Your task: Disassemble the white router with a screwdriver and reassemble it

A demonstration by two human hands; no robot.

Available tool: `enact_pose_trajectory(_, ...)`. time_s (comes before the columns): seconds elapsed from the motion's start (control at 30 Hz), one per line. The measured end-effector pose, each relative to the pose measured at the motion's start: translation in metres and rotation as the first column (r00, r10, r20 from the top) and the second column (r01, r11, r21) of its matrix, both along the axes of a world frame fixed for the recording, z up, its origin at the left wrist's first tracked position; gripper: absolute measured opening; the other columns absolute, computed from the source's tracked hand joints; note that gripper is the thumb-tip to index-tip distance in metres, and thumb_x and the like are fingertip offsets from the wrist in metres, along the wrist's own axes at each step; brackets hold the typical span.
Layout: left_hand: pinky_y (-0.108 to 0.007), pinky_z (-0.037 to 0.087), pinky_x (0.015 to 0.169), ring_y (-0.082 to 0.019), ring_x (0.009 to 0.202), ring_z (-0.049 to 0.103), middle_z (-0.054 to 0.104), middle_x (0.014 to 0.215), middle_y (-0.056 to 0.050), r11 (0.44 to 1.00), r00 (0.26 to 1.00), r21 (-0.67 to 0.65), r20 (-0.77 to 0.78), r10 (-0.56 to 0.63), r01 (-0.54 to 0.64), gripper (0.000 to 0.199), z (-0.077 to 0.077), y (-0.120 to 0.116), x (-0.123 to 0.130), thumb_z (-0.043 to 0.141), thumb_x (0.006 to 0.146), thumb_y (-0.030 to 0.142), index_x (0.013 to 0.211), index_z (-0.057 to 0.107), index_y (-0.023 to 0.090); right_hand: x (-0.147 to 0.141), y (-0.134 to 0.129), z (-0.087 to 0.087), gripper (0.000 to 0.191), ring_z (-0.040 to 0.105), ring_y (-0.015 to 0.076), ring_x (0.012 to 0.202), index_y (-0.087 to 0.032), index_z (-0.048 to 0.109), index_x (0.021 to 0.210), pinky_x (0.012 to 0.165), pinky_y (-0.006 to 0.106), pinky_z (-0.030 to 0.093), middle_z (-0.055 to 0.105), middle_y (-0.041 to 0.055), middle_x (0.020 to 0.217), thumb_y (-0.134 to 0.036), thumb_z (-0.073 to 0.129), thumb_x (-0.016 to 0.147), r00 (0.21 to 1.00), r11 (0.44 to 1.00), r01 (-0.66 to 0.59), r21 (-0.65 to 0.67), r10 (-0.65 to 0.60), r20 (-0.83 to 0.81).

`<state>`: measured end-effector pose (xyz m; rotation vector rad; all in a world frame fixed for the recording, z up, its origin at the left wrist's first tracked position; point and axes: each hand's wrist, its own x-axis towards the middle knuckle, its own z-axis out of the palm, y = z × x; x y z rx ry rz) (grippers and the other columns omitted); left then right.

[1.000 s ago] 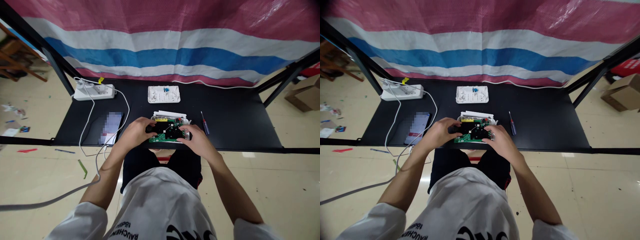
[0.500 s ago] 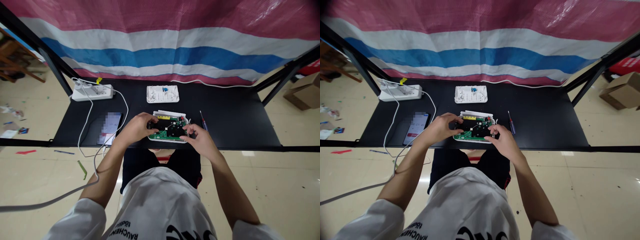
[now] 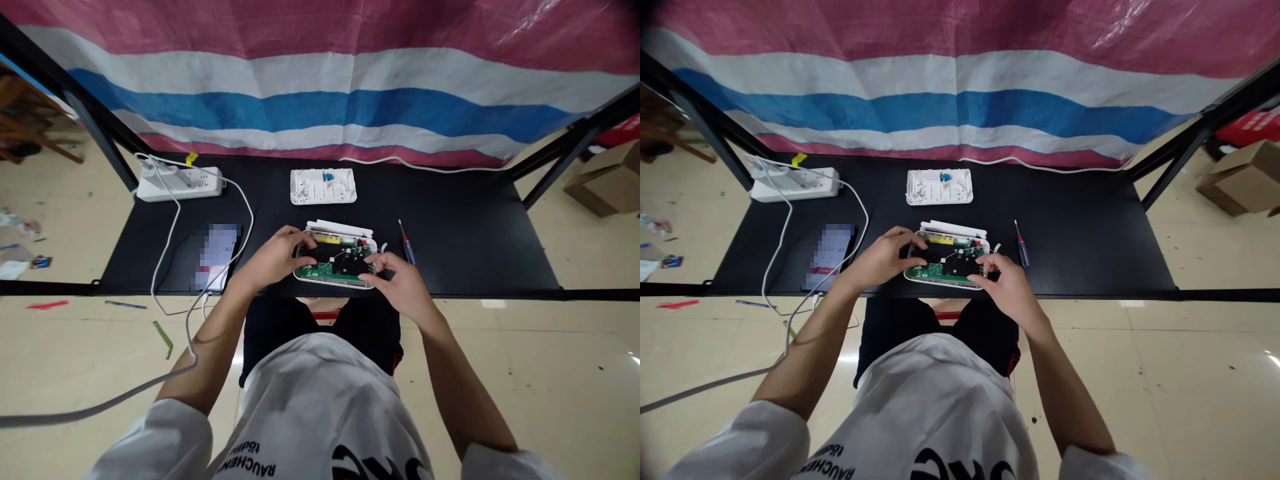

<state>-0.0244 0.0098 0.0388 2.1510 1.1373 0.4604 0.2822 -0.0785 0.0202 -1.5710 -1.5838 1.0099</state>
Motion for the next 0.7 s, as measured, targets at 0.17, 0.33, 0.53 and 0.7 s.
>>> enact_pose_trajectory(0.17, -0.043, 0.049, 0.113, -0.027, 0.126, 0.060, 0.074, 0.122, -0.005, 0.999, 0.999, -0.016, 0.016, 0.035, -0.035, 0.023, -0.006, -0.002, -0.001, 0.081, 0.093, 0.027, 0.113, 0.071, 0.024, -0.001, 0.002, -0.013, 0.043, 0.074, 0.0295, 0.114, -0.026, 0.049, 0.078, 0.098, 0.045, 0.053, 0.080, 0.0073, 0.115, -0.042, 0.088, 0.083, 0.995, 0.998, 0.061, 0.008, -0.060, -0.080)
enact_pose_trajectory(0.33, -0.044, 0.049, 0.112, -0.027, 0.126, 0.059, 0.072, 0.121, -0.006, 0.999, 0.997, 0.016, 0.061, 0.041, -0.042, 0.016, -0.012, -0.006, -0.001, 0.075, 0.098, 0.026, 0.110, 0.066, 0.023, -0.003, 0.004, -0.015, 0.046, 0.075, 0.0307, 0.116, -0.026, 0.045, 0.076, 0.097, 0.044, 0.052, 0.080, 0.0074, 0.114, -0.040, 0.088, 0.082, 0.992, 0.997, 0.069, 0.018, -0.067, -0.103)
enact_pose_trajectory(0.53, -0.045, 0.050, 0.111, -0.026, 0.124, 0.058, 0.072, 0.120, -0.007, 0.993, 0.997, 0.112, 0.076, 0.031, -0.039, 0.009, -0.019, -0.011, 0.001, 0.070, 0.101, 0.021, 0.105, 0.061, 0.022, -0.006, 0.006, -0.015, 0.044, 0.075, 0.0307, 0.116, -0.026, 0.046, 0.073, 0.103, 0.048, 0.053, 0.080, 0.0088, 0.120, -0.039, 0.087, 0.083, 0.996, 0.996, 0.070, 0.053, -0.067, -0.059)
enact_pose_trajectory(0.7, -0.052, 0.047, 0.115, -0.030, 0.131, 0.051, 0.073, 0.122, -0.009, 0.980, 0.999, 0.194, 0.023, 0.041, -0.044, 0.006, -0.025, -0.015, 0.003, 0.068, 0.102, 0.019, 0.098, 0.063, 0.022, -0.010, 0.008, -0.012, 0.042, 0.075, 0.0298, 0.114, -0.026, 0.046, 0.071, 0.102, 0.048, 0.054, 0.081, 0.0073, 0.121, -0.034, 0.084, 0.087, 0.997, 0.994, 0.017, 0.111, -0.025, 0.070)
